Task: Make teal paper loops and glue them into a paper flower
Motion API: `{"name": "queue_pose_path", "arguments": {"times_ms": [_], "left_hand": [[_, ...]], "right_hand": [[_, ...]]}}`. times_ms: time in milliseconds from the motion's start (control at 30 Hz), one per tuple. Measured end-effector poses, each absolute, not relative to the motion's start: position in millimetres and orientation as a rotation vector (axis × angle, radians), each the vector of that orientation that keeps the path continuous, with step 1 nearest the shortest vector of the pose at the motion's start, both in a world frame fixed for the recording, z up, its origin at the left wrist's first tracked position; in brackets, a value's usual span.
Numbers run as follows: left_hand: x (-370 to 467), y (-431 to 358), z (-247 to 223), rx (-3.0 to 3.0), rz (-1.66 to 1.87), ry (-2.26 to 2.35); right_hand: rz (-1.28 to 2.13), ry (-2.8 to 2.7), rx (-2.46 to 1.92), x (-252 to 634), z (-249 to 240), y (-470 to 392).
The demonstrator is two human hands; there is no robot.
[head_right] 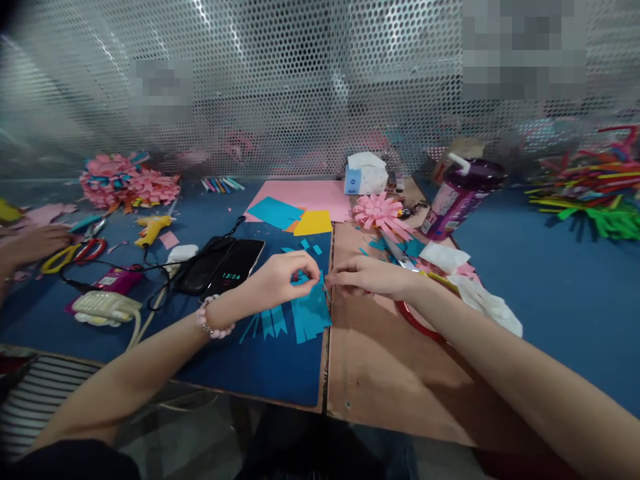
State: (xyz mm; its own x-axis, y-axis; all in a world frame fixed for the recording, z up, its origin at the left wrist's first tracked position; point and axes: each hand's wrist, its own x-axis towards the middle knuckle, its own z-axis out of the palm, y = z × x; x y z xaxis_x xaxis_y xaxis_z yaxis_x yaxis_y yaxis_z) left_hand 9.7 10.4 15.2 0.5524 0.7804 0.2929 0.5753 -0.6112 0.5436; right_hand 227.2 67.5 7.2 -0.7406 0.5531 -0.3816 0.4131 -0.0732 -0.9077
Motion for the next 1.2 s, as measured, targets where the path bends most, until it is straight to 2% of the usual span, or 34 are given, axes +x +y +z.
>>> {"name": "queue_pose_path", "arguments": {"times_ms": [567, 967, 1200], "left_hand": [[1.2, 1.6, 9.9, 2.347, 0.818, 1.211], [-0.2, -1.1, 8.1, 2.353, 0.815, 1.204], [-13.4, 5.3, 18.4, 2.143, 0.680, 1.168]], "right_hand": [[2.469, -1.587, -0.814, 213.3, 0.4, 46.9], [2.516, -1.488, -0.779, 205.5, 0.6, 40.4], [2.473, -1.563, -0.780, 211.1, 3.3, 45.3]]}}
